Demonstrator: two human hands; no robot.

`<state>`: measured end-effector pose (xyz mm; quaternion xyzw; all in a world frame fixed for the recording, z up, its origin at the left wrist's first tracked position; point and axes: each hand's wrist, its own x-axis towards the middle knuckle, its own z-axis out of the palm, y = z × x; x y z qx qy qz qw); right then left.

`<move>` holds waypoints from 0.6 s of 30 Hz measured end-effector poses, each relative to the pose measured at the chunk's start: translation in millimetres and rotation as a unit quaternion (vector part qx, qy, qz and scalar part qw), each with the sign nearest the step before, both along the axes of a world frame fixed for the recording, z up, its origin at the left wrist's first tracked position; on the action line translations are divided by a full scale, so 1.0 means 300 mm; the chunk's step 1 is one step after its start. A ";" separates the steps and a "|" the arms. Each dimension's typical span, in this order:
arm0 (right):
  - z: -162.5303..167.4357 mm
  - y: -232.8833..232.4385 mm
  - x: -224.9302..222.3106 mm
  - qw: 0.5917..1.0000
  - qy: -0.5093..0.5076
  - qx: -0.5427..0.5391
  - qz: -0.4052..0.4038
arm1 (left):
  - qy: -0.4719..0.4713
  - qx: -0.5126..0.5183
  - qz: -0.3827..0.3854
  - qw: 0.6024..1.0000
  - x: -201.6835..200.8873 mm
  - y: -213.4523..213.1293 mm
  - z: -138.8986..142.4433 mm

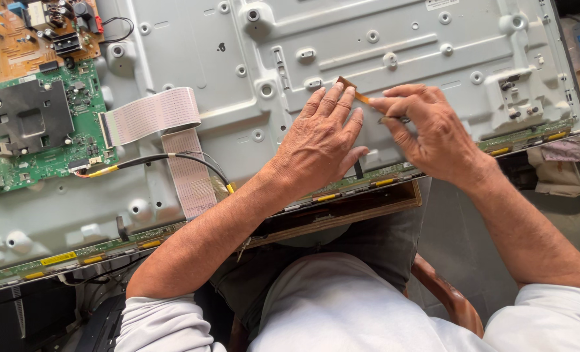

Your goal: The person works on the back panel of a television, first unplugging a white ribbon cable from a board, then using pliers to grip and reposition a small flat flex cable connector on the panel, pressing and aligning it with their fingers.

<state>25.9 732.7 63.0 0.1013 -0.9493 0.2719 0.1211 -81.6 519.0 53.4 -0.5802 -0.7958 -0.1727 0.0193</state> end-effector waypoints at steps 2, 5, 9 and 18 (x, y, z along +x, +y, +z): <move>-0.004 -0.006 0.001 1.000 -0.007 0.004 0.016 | -0.016 -0.009 -0.008 1.000 -0.002 0.004 0.001; -0.001 -0.006 0.001 1.000 -0.007 0.000 0.005 | -0.031 -0.008 -0.022 0.999 -0.009 0.009 0.001; 0.012 0.002 0.008 1.000 0.005 0.019 -0.014 | -0.044 -0.001 -0.035 0.998 -0.012 0.007 -0.001; -0.018 0.028 -0.057 0.984 0.037 -0.107 -0.138 | -0.049 -0.006 -0.050 0.998 -0.005 0.008 -0.003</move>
